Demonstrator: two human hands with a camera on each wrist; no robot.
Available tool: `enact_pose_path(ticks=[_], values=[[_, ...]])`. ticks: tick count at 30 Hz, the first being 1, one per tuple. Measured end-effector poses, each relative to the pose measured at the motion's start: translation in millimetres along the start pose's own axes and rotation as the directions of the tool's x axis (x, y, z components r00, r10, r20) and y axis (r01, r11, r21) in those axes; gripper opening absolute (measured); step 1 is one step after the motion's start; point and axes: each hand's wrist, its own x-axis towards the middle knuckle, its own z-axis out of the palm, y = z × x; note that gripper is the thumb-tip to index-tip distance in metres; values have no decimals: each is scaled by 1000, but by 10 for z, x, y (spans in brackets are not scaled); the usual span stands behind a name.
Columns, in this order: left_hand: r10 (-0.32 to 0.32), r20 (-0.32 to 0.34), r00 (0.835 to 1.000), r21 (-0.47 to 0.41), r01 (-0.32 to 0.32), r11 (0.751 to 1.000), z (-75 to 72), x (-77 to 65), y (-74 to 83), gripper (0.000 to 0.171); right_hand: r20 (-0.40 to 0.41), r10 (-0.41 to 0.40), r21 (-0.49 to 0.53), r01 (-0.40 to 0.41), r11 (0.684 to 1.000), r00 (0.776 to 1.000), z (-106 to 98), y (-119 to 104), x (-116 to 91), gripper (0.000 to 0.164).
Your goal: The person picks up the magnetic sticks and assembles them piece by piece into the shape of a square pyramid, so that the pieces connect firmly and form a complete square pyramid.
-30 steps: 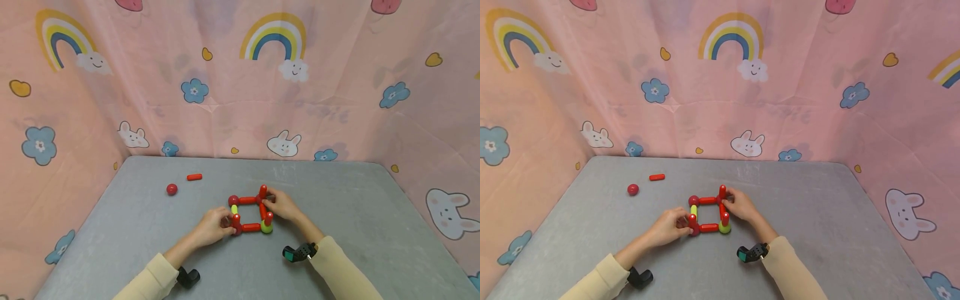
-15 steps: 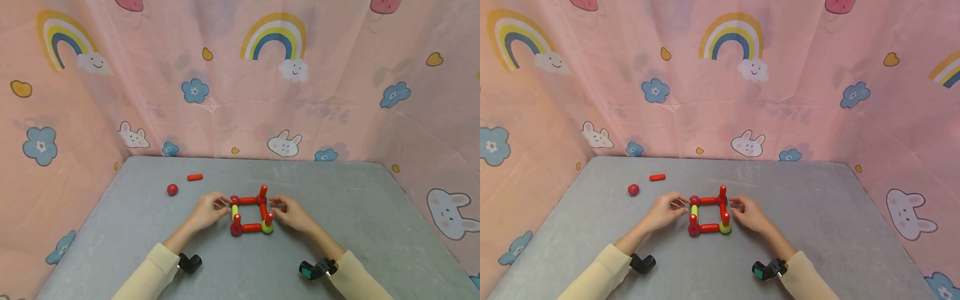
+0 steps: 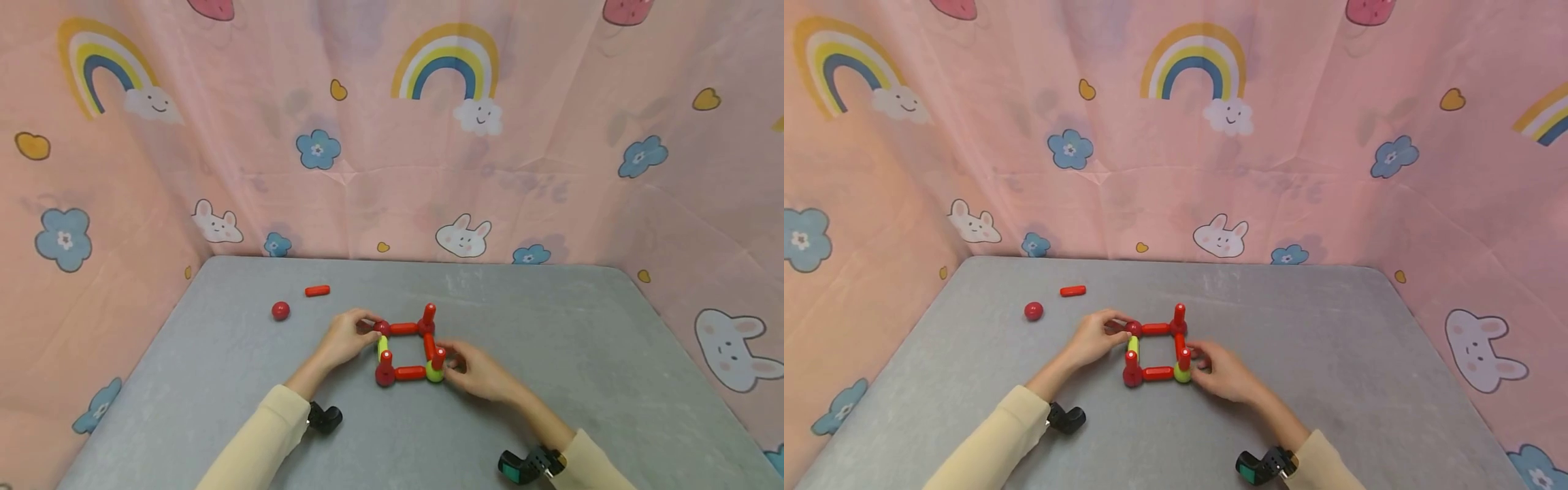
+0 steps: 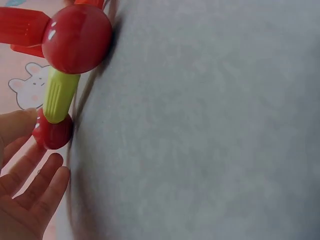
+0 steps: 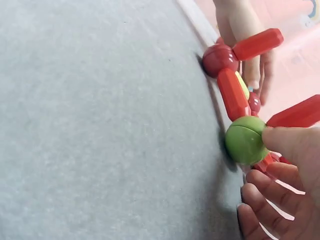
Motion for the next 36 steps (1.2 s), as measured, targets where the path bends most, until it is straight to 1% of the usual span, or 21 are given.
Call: enact_pose_path(ticks=[3, 6, 11, 14, 18, 23, 26, 30, 33, 36], values=[[-8, 8, 1000, -6, 8, 1000, 28, 37, 0, 24, 1, -6, -51, 6, 999, 1000, 19, -26, -4, 55], [-16, 23, 1000, -7, 16, 1000, 45, 65, 3, 25, -12, 1, -94, -2, 996, 1000, 56, -69, 14, 61], [-7, 41, 999, -1, 7, 1000, 45, 76, 20, 25, -52, 34, -153, -42, 987, 998, 123, -129, 58, 66], [12, 40, 999, -1, -12, 1000, 35, 67, 23, 24, -66, 44, -162, -54, 985, 997, 144, -137, 77, 67], [35, 38, 999, 0, -35, 999, 15, 40, 14, 21, -66, 14, -130, -22, 991, 998, 131, -109, 90, 63], [40, 46, 998, 7, -41, 999, -9, -20, 3, 19, -62, -9, -62, 5, 998, 998, 81, -66, 87, 55], [70, 54, 996, 4, -70, 998, -20, -62, -4, 19, -69, -22, -47, 19, 999, 997, 58, -39, 94, 49], [87, 87, 992, -4, -86, 996, -38, -126, -7, 19, -95, -26, -47, 22, 999, 995, 42, 3, 114, 39], [80, 123, 989, 1, -80, 997, -49, -176, -8, 19, -111, -35, -39, 31, 999, 993, 33, 31, 133, 35], [86, 150, 985, 10, -88, 996, -56, -218, -10, 19, -123, -39, -34, 35, 999, 992, 21, 50, 152, 32]])
